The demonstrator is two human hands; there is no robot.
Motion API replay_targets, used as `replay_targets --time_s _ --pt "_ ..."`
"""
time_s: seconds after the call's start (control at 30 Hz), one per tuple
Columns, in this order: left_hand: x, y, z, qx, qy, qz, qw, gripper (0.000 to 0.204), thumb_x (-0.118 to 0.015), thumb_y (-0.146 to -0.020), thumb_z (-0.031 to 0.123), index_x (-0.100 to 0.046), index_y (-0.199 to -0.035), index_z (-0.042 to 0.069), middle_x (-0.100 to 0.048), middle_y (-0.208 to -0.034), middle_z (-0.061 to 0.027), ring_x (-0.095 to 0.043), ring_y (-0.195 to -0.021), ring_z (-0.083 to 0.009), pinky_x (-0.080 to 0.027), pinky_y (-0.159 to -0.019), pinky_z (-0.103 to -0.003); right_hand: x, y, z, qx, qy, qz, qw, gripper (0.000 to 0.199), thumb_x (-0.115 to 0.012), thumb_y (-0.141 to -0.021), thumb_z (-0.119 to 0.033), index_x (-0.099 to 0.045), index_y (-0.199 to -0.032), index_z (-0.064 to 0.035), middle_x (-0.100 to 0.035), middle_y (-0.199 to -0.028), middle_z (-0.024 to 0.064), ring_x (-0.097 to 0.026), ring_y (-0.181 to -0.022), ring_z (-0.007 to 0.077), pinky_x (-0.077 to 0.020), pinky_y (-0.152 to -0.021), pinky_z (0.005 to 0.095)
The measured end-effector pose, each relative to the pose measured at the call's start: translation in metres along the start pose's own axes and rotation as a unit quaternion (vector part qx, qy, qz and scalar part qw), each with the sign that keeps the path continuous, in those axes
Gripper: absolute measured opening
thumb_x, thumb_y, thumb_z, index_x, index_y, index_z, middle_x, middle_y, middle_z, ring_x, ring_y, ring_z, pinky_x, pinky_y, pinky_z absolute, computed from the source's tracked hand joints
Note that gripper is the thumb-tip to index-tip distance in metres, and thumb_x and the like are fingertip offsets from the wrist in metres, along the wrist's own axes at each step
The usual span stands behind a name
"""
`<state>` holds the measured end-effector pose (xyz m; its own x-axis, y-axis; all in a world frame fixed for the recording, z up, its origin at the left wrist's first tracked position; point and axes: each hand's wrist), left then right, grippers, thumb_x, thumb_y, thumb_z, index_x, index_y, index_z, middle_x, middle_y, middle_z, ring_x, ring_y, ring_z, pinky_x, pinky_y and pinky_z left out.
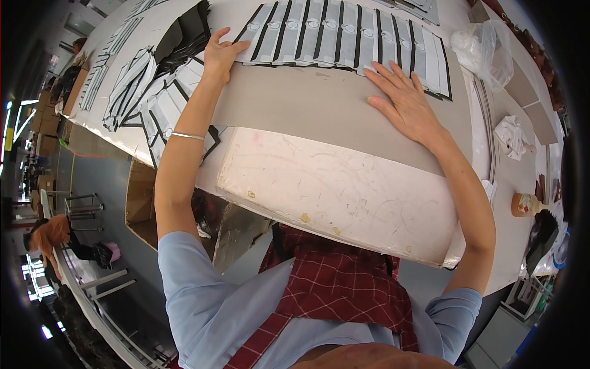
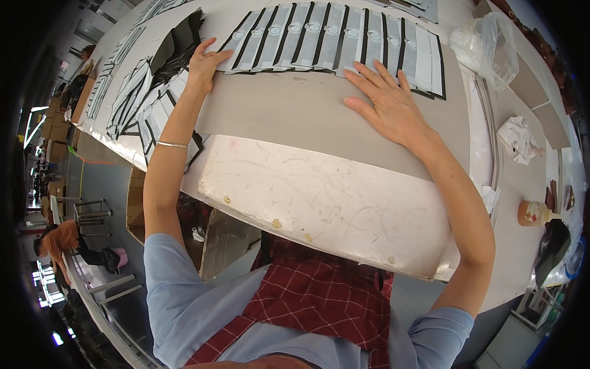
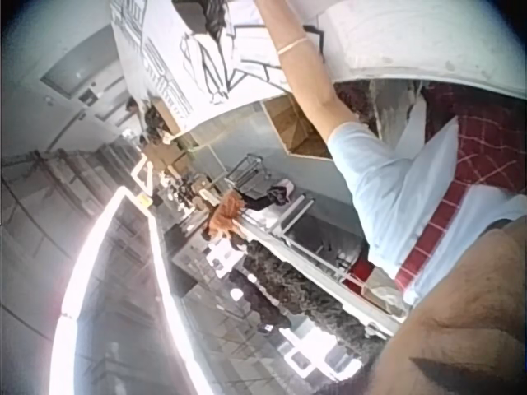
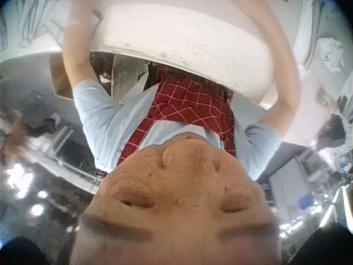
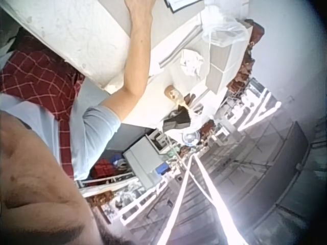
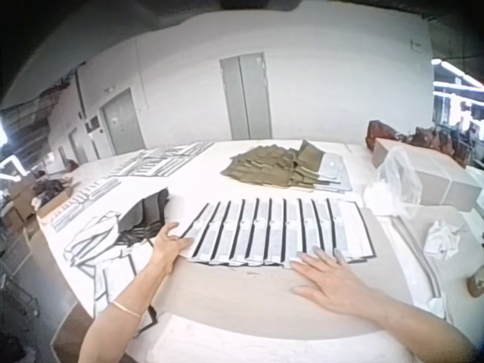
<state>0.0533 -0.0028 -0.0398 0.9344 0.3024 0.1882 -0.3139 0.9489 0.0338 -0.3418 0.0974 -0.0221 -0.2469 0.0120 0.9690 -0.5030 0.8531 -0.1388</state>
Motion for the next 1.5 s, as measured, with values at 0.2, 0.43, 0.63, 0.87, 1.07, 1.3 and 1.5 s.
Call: replay_targets --time_s 0.2,0.43,0.63,0.87,1.07,1.3,1.5 --pt "-0.011 0.009 0.017 0.037 -0.056 0.005 0.998 0.070 -0.077 -0.076 0.012 -0.046 -0.138 0.005 -0.062 -0.107 -0.0126 -0.061 -0.097 -0.0212 -0.049 -0.083 -0.035 0.000 0.003 0.000 0.001 -0.001 0.008 1.000 0.055 -0.043 -0.099 -0.050 -0.048 -0.142 -0.0175 -0.037 -0.153 0.0063 -0.024 -0.145 0.0320 -0.0137 -0.117 0.0562" --pt "-0.005 -0.005 -0.003 0.019 0.032 -0.016 0.999 0.063 -0.075 -0.078 0.009 -0.051 -0.135 0.007 -0.064 -0.111 -0.0123 -0.061 -0.100 -0.0213 -0.049 -0.085 -0.033 0.011 -0.026 -0.021 0.093 0.028 0.059 0.994 0.051 -0.047 -0.098 -0.046 -0.051 -0.138 -0.0137 -0.039 -0.151 0.0072 -0.028 -0.143 0.0325 -0.0188 -0.116 0.0525" --pt "-0.009 -0.001 0.013 0.074 0.025 0.007 0.997 0.076 -0.075 -0.079 0.016 -0.038 -0.143 0.004 -0.060 -0.117 -0.0143 -0.059 -0.105 -0.0236 -0.043 -0.095 -0.037 -0.025 -0.091 -0.062 0.166 -0.043 0.070 0.983 0.054 -0.044 -0.099 -0.047 -0.049 -0.139 -0.0116 -0.036 -0.152 0.0103 -0.026 -0.143 0.0336 -0.0205 -0.116 0.0518" --pt "0.004 -0.025 0.024 0.193 0.109 -0.151 0.963 0.043 -0.066 -0.091 0.032 -0.059 -0.119 -0.001 -0.063 -0.111 -0.0153 -0.062 -0.098 -0.0242 -0.053 -0.087 -0.040 -0.048 -0.130 -0.077 0.136 -0.048 0.039 0.989 0.061 -0.035 -0.100 -0.054 -0.042 -0.144 -0.0123 -0.034 -0.153 0.0164 -0.024 -0.144 0.0354 -0.0185 -0.116 0.0524" --pt "0.007 -0.023 0.020 0.170 0.020 -0.212 0.962 0.035 -0.068 -0.091 0.024 -0.060 -0.115 0.001 -0.066 -0.108 -0.0121 -0.066 -0.092 -0.0179 -0.058 -0.078 -0.036 -0.055 -0.127 -0.077 0.144 -0.062 0.031 0.987 0.063 -0.036 -0.100 -0.055 -0.041 -0.145 -0.0110 -0.035 -0.151 0.0189 -0.024 -0.144 0.0361 -0.0179 -0.117 0.0515" --pt "0.008 -0.025 0.009 0.138 0.082 -0.224 0.961 0.029 -0.068 -0.090 0.018 -0.061 -0.113 0.002 -0.069 -0.103 -0.0105 -0.068 -0.084 -0.0168 -0.059 -0.075 -0.034 -0.058 -0.130 -0.084 0.151 -0.072 0.044 0.985 0.068 -0.037 -0.099 -0.056 -0.040 -0.144 -0.0051 -0.035 -0.150 0.0228 -0.026 -0.143 0.0375 -0.0190 -0.117 0.0488" --pt "0.003 -0.024 0.016 0.129 0.057 -0.187 0.972 0.032 -0.067 -0.089 0.014 -0.061 -0.115 -0.003 -0.067 -0.107 -0.0146 -0.067 -0.091 -0.0224 -0.058 -0.076 -0.037 -0.064 -0.136 -0.086 0.151 -0.092 0.054 0.983 0.070 -0.036 -0.099 -0.056 -0.041 -0.143 -0.0029 -0.034 -0.151 0.0236 -0.026 -0.143 0.0381 -0.0192 -0.117 0.0486"
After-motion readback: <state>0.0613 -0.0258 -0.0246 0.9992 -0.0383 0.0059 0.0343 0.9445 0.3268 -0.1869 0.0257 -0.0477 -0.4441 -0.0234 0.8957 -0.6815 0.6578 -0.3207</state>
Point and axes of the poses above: each hand's wrist, its own y-axis away from the middle knuckle, its own x-axis out of the back of the hand, z = x × y
